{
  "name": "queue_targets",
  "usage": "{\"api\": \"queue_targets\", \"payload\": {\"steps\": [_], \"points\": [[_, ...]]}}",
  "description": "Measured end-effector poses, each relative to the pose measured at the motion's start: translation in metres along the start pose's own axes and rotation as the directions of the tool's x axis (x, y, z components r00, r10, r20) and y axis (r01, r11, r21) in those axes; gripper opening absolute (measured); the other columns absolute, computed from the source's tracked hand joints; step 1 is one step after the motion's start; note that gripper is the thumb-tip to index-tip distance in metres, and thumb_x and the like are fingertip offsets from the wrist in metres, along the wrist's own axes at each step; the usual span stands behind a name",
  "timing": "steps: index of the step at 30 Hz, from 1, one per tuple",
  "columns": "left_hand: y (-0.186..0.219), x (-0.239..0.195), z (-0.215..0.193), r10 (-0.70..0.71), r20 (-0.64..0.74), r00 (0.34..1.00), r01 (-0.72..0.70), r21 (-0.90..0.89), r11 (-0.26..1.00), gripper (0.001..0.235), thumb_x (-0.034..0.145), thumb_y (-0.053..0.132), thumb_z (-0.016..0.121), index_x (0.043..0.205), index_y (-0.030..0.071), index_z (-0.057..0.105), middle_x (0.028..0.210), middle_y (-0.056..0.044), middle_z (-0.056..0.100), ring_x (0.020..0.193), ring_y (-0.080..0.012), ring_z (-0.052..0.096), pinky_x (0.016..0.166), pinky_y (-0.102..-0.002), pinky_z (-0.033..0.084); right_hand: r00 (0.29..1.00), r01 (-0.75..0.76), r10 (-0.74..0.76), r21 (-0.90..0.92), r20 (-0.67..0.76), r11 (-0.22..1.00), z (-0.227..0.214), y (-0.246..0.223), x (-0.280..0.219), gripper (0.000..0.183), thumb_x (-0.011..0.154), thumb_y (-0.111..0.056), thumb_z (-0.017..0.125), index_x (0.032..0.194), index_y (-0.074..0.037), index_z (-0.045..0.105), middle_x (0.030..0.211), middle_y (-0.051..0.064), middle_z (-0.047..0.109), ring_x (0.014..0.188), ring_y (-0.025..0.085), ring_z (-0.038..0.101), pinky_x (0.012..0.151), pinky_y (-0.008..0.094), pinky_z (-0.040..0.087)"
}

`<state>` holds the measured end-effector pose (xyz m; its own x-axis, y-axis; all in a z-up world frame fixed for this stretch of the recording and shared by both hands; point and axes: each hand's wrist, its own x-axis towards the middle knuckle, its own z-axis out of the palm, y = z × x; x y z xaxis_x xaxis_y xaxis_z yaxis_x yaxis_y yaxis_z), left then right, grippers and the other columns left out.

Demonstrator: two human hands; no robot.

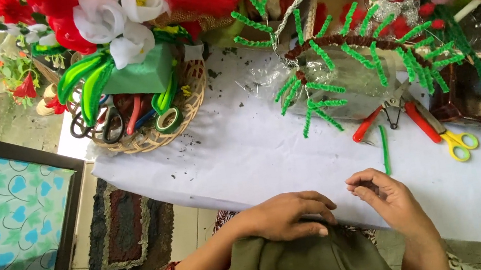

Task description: The person attaches green pipe cleaners to a wire frame to form branches of a small tree. They then wrap a brown pipe cleaner around the central wire stem to simulate a trunk, securing it by hand. The work is done at a table with various craft supplies visible.

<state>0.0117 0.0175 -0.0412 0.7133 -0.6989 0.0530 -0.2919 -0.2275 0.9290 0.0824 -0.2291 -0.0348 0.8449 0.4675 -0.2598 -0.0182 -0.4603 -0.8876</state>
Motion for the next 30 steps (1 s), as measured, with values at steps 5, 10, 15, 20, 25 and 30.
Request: {"api": "queue_targets", "payload": {"steps": [5,10,15,20,25,30], "points": [[-0.004,-0.002,-0.013,-0.035,-0.07,0.997,0.035,-0.004,0.999,0.036,0.095,0.039,0.046,0.119,0.014,0.058,0.131,-0.012,0.057,0.118,-0.0289,0.058,0.099,-0.039,0.042,1.0,0.01,-0.01,0.001,0.017,1.0,0.006,-0.005,0.009,0.017,0.087,-0.013,0.063,0.099,-0.006,0.073,0.094,0.003,0.073,0.089,0.012,0.067,0.078,0.024,0.051],[-0.009,-0.003,-0.021,-0.067,-0.12,0.991,0.064,-0.024,0.998,0.032,0.096,0.032,0.049,0.118,0.012,0.059,0.126,-0.009,0.059,0.114,-0.0274,0.06,0.096,-0.037,0.044,0.997,-0.069,0.07,-0.041,0.021,0.997,0.01,-0.009,0.02,0.018,0.087,-0.016,0.063,0.098,-0.007,0.073,0.092,0.003,0.074,0.088,0.012,0.067,0.079,0.024,0.05],[-0.013,-0.004,-0.03,-0.084,-0.121,0.989,0.083,-0.01,0.996,0.033,0.095,0.035,0.049,0.118,0.013,0.059,0.121,-0.008,0.061,0.106,-0.0272,0.062,0.089,-0.036,0.046,0.996,-0.095,0.095,-0.034,0.001,0.995,0.011,-0.001,0.03,0.017,0.086,-0.015,0.065,0.097,-0.008,0.074,0.093,0.001,0.074,0.09,0.011,0.067,0.082,0.024,0.05],[-0.018,-0.004,-0.035,-0.082,-0.159,0.984,0.084,0.006,0.996,0.031,0.095,0.033,0.05,0.118,0.013,0.059,0.121,-0.009,0.061,0.107,-0.0272,0.062,0.092,-0.036,0.045,0.996,-0.091,0.092,-0.049,0.006,0.995,0.012,-0.002,0.033,0.019,0.086,-0.016,0.064,0.1,-0.009,0.074,0.095,0.001,0.074,0.09,0.011,0.066,0.082,0.024,0.05],[-0.023,-0.008,-0.036,-0.108,-0.171,0.979,0.114,0.026,0.993,0.031,0.095,0.032,0.05,0.117,0.013,0.06,0.12,-0.008,0.062,0.108,-0.0275,0.061,0.092,-0.037,0.044,0.994,-0.111,0.111,-0.055,0.005,0.992,0.02,-0.009,0.032,0.019,0.085,-0.016,0.065,0.101,-0.009,0.075,0.096,0.002,0.075,0.092,0.011,0.067,0.085,0.024,0.049],[-0.023,-0.016,-0.035,-0.111,-0.187,0.976,0.118,0.026,0.993,0.03,0.095,0.031,0.05,0.118,0.014,0.06,0.12,-0.008,0.062,0.106,-0.0263,0.062,0.09,-0.036,0.045,0.993,-0.115,0.117,-0.075,0.02,0.99,0.028,-0.019,0.03,0.018,0.085,-0.017,0.065,0.098,-0.01,0.075,0.095,0.0,0.075,0.09,0.011,0.065,0.083,0.024,0.049]]}}
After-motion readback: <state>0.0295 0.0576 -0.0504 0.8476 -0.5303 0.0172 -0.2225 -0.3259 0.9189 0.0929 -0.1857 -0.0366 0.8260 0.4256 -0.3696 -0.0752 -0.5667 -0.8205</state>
